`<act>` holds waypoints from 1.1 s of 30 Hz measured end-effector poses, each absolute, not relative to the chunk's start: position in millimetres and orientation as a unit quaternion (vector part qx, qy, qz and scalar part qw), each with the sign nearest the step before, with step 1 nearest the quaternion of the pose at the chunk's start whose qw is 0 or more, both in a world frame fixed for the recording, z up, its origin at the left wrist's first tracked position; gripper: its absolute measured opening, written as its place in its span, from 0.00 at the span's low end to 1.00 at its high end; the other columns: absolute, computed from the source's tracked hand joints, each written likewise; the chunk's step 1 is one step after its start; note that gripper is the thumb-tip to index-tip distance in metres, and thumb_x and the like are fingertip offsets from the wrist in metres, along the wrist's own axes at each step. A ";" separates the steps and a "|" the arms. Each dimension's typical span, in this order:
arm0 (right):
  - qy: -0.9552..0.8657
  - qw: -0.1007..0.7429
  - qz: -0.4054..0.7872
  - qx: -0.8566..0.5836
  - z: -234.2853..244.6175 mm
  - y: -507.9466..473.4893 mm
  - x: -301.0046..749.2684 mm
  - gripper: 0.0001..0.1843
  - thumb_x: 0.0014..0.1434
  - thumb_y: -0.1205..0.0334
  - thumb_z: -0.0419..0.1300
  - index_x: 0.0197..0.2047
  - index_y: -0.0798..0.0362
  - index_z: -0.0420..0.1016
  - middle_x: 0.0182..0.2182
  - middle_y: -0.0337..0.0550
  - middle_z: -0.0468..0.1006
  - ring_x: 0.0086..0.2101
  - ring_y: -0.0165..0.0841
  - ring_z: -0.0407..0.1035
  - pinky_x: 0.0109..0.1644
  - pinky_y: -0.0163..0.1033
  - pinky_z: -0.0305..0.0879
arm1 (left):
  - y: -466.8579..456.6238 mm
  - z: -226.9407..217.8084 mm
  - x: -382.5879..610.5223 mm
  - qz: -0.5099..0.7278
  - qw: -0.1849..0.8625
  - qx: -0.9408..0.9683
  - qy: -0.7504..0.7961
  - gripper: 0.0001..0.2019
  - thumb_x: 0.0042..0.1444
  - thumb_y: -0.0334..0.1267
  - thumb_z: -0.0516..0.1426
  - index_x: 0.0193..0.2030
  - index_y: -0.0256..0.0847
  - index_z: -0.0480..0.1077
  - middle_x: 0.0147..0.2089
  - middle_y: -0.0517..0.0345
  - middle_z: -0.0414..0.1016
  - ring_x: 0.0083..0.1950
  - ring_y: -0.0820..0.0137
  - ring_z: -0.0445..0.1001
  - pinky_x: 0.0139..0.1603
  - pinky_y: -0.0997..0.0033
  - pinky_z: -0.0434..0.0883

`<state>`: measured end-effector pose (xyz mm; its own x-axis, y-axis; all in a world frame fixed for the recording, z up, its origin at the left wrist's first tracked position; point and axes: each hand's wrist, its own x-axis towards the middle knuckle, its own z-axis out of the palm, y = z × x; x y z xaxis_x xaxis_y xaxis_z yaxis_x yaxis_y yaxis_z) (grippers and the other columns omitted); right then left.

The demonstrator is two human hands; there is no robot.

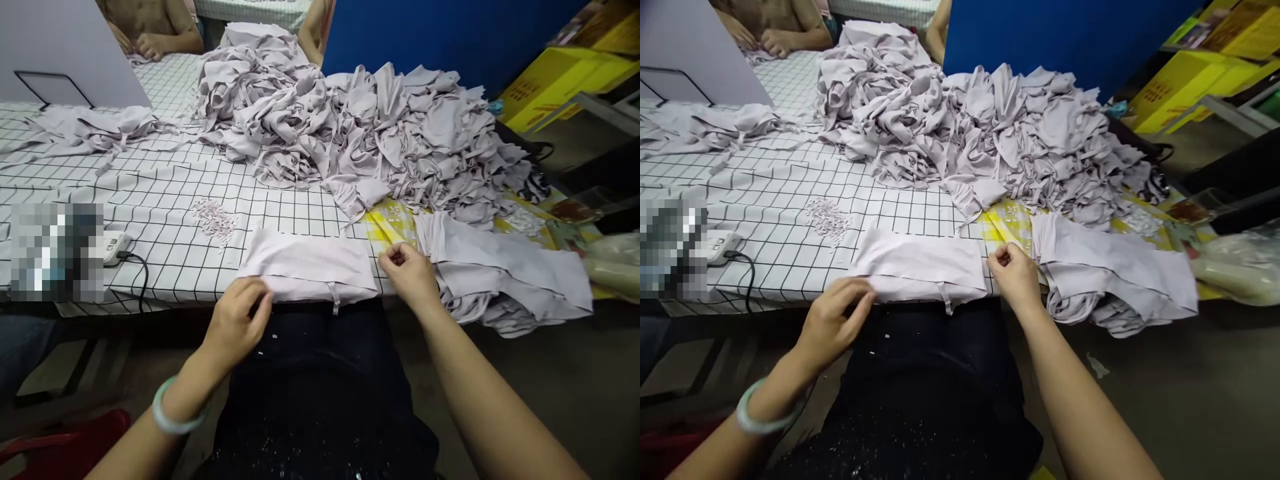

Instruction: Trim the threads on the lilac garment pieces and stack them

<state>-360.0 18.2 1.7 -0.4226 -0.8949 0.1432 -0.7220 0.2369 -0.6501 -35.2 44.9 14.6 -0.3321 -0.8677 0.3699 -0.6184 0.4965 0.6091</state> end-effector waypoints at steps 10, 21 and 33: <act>0.810 0.063 -0.281 -0.510 -14.3 24.2 -338.2 0.15 0.55 0.46 0.60 0.33 0.50 0.70 0.33 0.47 0.76 0.39 0.43 0.69 0.45 0.47 0.63 | -71.2 -7.5 -164.4 -0.148 0.033 0.355 -0.922 0.33 0.67 0.52 0.50 0.72 0.35 0.53 0.76 0.41 0.46 0.77 0.50 0.42 0.74 0.41 0.43; 0.644 0.021 -0.371 -0.669 5.7 39.0 -323.0 0.06 0.63 0.60 0.57 0.42 0.49 0.73 0.37 0.48 0.78 0.40 0.42 0.73 0.49 0.50 0.69 | 43.8 -8.3 -14.4 -0.220 0.371 0.579 -0.692 0.09 0.66 0.39 0.52 0.36 0.44 0.71 0.34 0.55 0.74 0.40 0.65 0.74 0.46 0.63 0.73; 0.399 0.149 -0.343 -0.837 -28.0 50.2 -251.6 0.26 0.62 0.69 0.55 0.63 0.48 0.67 0.52 0.52 0.75 0.56 0.45 0.67 0.59 0.58 0.66 | 92.5 -25.6 -43.7 -0.706 0.234 0.441 -0.502 0.13 0.60 0.47 0.58 0.43 0.41 0.77 0.42 0.52 0.81 0.44 0.64 0.77 0.50 0.62 0.72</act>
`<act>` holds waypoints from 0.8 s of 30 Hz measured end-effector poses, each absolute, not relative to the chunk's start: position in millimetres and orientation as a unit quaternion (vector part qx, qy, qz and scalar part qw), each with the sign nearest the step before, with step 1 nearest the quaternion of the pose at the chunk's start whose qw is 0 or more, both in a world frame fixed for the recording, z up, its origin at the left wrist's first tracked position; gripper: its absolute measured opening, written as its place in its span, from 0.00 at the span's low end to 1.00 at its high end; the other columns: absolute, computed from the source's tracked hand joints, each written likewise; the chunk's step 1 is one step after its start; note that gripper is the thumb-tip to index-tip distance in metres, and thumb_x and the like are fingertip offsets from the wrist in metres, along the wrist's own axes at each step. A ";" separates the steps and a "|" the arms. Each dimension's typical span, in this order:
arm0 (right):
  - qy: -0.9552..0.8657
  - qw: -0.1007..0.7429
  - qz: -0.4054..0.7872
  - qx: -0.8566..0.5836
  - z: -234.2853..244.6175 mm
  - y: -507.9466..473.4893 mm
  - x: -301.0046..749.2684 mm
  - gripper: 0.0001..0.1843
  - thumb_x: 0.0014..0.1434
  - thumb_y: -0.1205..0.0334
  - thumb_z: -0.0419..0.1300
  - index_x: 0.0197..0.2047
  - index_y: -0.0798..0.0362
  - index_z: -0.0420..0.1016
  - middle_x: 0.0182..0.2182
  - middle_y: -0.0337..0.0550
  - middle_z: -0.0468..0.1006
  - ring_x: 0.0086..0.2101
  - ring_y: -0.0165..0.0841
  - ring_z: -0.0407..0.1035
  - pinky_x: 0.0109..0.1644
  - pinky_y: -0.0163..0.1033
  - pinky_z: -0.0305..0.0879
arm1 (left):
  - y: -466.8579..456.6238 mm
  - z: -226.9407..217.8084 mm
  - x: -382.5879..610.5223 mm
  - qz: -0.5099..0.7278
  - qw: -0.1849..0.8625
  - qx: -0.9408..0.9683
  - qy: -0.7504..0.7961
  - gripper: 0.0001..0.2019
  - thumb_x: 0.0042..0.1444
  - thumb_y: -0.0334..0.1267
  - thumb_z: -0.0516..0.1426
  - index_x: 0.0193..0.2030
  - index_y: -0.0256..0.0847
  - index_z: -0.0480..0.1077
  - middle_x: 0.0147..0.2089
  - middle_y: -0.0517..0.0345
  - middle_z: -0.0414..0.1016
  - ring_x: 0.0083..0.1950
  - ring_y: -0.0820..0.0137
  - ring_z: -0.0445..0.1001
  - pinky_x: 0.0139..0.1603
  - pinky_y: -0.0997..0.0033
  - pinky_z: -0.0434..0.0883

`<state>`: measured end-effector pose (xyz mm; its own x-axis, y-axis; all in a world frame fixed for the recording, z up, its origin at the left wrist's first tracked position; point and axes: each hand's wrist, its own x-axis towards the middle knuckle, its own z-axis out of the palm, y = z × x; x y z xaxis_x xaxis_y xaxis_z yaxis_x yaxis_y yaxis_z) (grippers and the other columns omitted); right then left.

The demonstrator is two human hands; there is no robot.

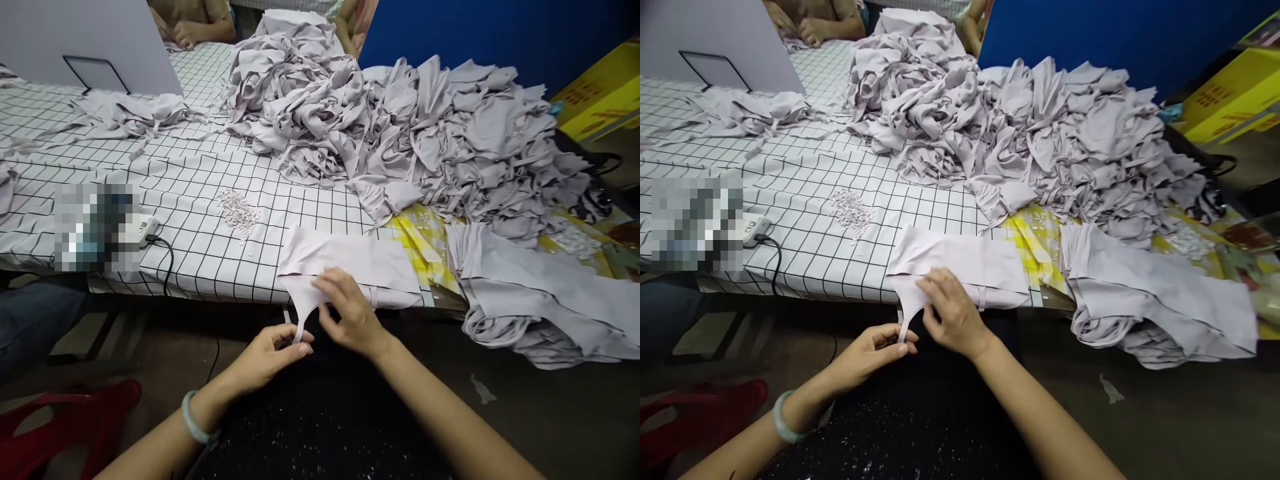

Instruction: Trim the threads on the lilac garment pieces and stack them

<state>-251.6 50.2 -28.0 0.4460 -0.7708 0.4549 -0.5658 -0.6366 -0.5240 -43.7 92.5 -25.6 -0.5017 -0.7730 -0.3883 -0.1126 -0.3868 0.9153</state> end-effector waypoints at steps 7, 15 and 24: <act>0.404 0.139 -0.396 -0.813 -30.4 86.3 -226.4 0.14 0.64 0.71 0.57 0.47 0.47 0.79 0.27 0.39 0.70 0.30 0.34 0.63 0.36 0.41 0.62 | 80.8 4.1 -22.7 -0.692 0.248 0.453 -0.505 0.11 0.63 0.40 0.53 0.42 0.40 0.75 0.39 0.52 0.79 0.42 0.66 0.77 0.50 0.61 0.74; 0.502 0.350 -0.458 -0.645 -10.4 59.7 -222.1 0.04 0.63 0.63 0.60 0.40 0.49 0.77 0.32 0.39 0.71 0.33 0.32 0.66 0.38 0.39 0.65 | 45.0 -11.3 -50.0 -0.681 0.294 0.384 -0.550 0.13 0.63 0.44 0.56 0.43 0.36 0.74 0.29 0.57 0.74 0.31 0.72 0.73 0.36 0.71 0.72; 0.522 0.524 -0.519 -0.428 14.6 -5.1 -252.6 0.09 0.54 0.53 0.68 0.35 0.49 0.84 0.32 0.39 0.79 0.27 0.27 0.64 0.32 0.34 0.62 | 33.2 -12.7 -57.3 -0.697 0.280 0.424 -0.506 0.17 0.61 0.51 0.58 0.37 0.36 0.73 0.32 0.54 0.77 0.32 0.73 0.74 0.34 0.74 0.72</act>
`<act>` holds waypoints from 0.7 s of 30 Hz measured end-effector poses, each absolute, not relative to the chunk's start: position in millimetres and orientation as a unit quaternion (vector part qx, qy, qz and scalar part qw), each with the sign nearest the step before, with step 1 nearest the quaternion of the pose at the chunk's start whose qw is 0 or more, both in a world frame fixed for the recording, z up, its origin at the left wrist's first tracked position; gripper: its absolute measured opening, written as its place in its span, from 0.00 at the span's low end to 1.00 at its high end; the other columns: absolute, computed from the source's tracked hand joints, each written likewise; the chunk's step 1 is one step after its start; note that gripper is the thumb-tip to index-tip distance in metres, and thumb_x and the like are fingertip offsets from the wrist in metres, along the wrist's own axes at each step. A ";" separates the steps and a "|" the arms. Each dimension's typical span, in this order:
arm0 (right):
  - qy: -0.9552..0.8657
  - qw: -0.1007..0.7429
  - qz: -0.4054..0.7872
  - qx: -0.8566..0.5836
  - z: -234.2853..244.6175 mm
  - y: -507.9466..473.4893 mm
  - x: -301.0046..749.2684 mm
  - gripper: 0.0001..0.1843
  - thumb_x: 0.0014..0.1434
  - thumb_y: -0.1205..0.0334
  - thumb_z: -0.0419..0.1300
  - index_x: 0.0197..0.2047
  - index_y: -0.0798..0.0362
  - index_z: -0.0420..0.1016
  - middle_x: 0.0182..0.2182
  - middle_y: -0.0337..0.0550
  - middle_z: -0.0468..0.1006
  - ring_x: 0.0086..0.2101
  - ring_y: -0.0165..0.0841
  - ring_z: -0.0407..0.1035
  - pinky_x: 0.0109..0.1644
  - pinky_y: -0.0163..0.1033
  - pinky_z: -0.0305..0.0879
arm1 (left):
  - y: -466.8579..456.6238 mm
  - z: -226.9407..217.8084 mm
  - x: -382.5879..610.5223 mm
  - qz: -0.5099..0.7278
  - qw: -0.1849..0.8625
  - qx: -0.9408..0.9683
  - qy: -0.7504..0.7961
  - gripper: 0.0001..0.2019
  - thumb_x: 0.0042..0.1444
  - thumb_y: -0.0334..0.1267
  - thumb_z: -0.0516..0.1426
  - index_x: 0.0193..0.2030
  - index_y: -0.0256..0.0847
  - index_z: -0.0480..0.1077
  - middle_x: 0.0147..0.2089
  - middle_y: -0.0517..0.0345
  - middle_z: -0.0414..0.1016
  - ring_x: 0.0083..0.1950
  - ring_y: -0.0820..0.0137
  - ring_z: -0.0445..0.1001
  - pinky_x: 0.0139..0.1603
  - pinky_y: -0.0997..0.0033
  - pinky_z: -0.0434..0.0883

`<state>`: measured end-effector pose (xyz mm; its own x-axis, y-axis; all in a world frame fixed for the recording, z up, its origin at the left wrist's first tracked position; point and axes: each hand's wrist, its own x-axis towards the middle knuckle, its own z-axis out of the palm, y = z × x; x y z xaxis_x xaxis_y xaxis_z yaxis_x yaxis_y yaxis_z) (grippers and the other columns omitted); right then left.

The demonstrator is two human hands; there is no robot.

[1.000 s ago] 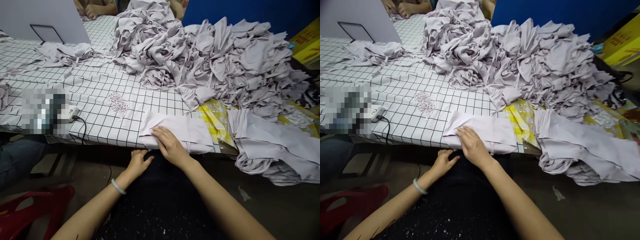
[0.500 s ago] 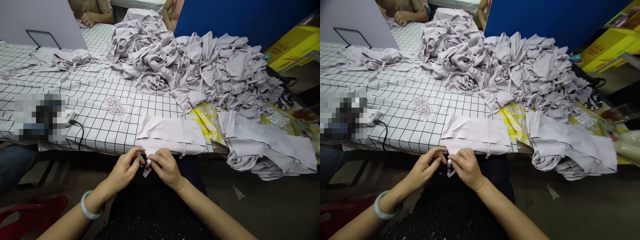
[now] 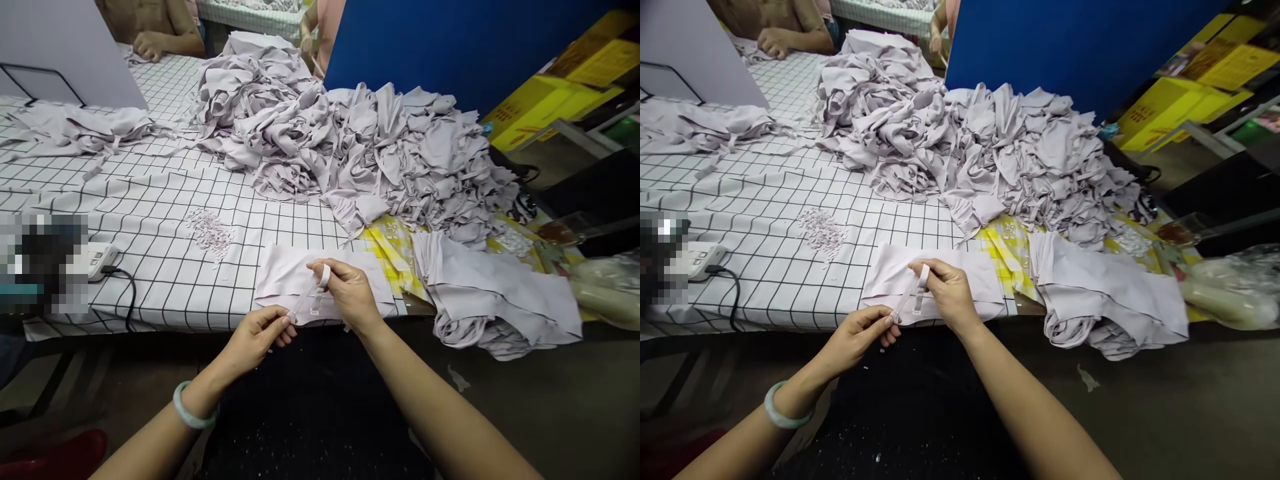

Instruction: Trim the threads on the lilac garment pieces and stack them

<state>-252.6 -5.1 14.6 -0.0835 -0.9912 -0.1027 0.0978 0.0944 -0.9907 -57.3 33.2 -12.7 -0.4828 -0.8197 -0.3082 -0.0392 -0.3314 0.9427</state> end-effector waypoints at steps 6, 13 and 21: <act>0.514 0.549 -0.568 -0.336 15.7 -44.8 -274.9 0.15 0.46 0.50 0.73 0.33 0.52 0.84 0.28 0.37 0.77 0.29 0.26 0.66 0.38 0.34 0.65 | 34.2 -17.2 -58.0 -0.710 0.269 0.433 -0.485 0.21 0.59 0.56 0.58 0.35 0.36 0.72 0.31 0.55 0.76 0.28 0.74 0.73 0.30 0.75 0.71; 0.468 0.596 -0.597 -0.263 30.3 -50.8 -271.6 0.22 0.44 0.48 0.75 0.37 0.55 0.79 0.26 0.35 0.76 0.26 0.27 0.71 0.36 0.35 0.71 | 33.7 -16.0 -58.7 -0.676 0.260 0.468 -0.507 0.25 0.58 0.60 0.57 0.42 0.37 0.72 0.28 0.57 0.74 0.22 0.75 0.69 0.24 0.75 0.68; 0.480 0.655 -0.417 -0.408 47.2 34.4 -229.5 0.17 0.64 0.46 0.58 0.37 0.52 0.72 0.22 0.31 0.67 0.16 0.21 0.54 0.18 0.30 0.53 | 9.4 42.6 -61.5 -0.543 0.405 0.446 -0.584 0.13 0.60 0.44 0.59 0.47 0.40 0.74 0.38 0.54 0.75 0.35 0.72 0.74 0.29 0.76 0.71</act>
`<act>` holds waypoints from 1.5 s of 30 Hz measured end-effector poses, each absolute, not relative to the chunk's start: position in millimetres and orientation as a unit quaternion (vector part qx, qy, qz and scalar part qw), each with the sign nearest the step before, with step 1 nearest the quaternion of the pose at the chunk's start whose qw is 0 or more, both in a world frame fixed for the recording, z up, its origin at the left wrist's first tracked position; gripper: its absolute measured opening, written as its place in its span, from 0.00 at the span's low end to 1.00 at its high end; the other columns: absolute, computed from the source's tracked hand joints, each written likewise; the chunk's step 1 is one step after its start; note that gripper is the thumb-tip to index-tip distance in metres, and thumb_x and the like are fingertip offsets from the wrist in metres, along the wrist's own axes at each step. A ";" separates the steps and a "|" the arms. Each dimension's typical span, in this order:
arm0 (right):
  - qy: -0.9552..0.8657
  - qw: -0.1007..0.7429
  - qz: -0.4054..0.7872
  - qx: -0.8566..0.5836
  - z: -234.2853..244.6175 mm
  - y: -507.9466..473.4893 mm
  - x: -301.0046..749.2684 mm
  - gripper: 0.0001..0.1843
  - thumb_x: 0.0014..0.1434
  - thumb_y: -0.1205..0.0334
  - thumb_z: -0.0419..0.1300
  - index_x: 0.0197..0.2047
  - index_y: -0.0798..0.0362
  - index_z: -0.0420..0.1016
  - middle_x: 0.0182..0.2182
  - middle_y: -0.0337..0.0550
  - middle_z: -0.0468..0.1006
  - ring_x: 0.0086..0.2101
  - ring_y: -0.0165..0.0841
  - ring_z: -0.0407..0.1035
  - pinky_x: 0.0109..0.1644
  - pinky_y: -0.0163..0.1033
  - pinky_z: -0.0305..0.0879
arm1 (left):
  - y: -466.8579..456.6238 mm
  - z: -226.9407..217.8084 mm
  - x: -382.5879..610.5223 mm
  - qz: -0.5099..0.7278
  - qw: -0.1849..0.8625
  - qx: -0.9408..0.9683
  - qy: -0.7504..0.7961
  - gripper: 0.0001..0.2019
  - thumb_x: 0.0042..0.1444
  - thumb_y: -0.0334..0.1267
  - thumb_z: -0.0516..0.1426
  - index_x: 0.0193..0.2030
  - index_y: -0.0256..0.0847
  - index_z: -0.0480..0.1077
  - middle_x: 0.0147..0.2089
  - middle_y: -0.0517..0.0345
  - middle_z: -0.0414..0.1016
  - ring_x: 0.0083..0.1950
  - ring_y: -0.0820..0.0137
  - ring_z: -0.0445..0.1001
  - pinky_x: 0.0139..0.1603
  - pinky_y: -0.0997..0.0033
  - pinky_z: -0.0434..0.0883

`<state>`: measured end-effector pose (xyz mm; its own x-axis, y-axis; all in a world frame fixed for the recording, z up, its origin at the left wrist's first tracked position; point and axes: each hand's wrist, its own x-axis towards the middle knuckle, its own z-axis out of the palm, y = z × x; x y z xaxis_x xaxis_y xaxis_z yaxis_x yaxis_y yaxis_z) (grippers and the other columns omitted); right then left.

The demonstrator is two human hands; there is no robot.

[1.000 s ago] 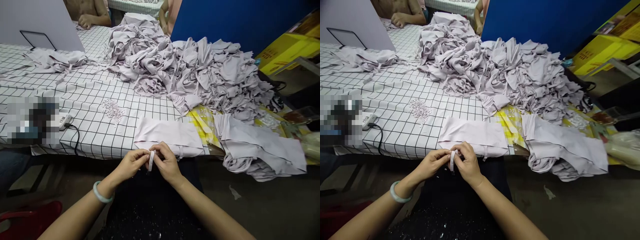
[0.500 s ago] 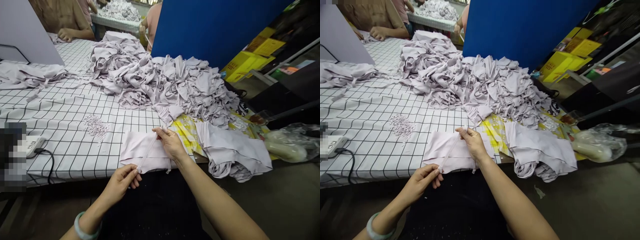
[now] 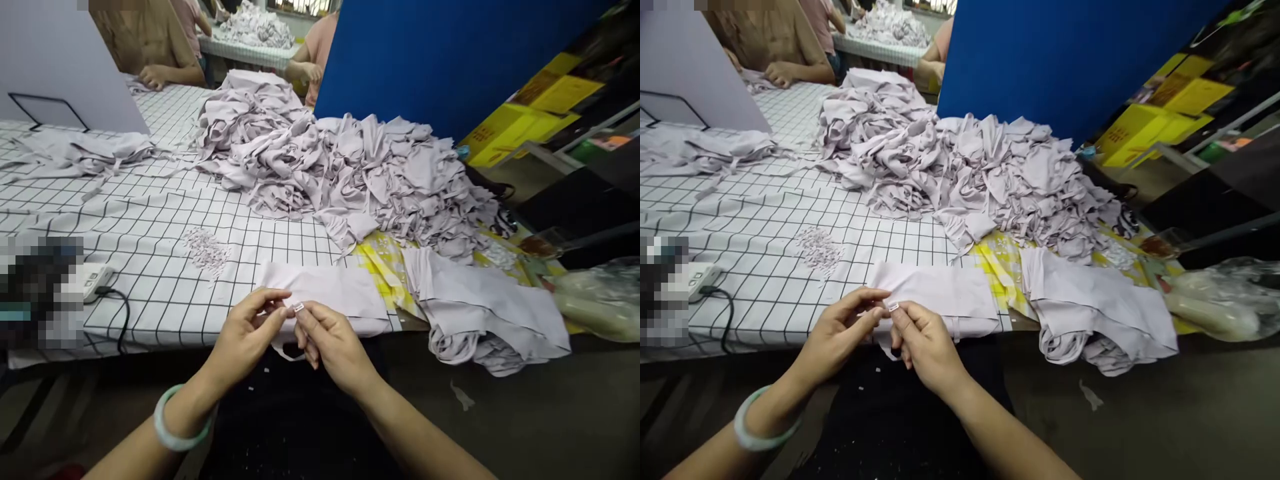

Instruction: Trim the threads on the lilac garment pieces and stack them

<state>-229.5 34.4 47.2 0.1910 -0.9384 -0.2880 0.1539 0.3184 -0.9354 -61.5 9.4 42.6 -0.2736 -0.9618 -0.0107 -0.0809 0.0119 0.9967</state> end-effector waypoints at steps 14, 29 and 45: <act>0.568 0.574 -0.344 -0.479 22.2 85.0 -225.1 0.16 0.66 0.47 0.55 0.40 0.52 0.74 0.26 0.35 0.69 0.27 0.28 0.61 0.33 0.34 0.59 | 32.6 27.6 -59.9 -0.561 0.312 0.434 -0.633 0.09 0.61 0.38 0.55 0.30 0.38 0.68 0.27 0.60 0.68 0.28 0.75 0.64 0.28 0.75 0.64; 0.574 0.579 -0.441 -0.375 31.0 76.7 -228.2 0.20 0.61 0.42 0.60 0.33 0.52 0.71 0.18 0.30 0.61 0.21 0.25 0.54 0.26 0.33 0.53 | 43.6 12.2 -76.1 -0.833 0.216 0.392 -0.323 0.12 0.51 0.44 0.62 0.33 0.36 0.69 0.31 0.57 0.71 0.26 0.78 0.64 0.19 0.81 0.60; 0.601 0.613 -0.407 -0.312 16.1 65.3 -237.0 0.18 0.55 0.45 0.64 0.31 0.53 0.77 0.20 0.35 0.69 0.21 0.26 0.62 0.24 0.32 0.60 | -15.5 -1.1 -68.5 -0.294 0.303 0.331 -0.844 0.09 0.56 0.28 0.54 0.44 0.37 0.71 0.42 0.48 0.73 0.44 0.64 0.71 0.45 0.60 0.71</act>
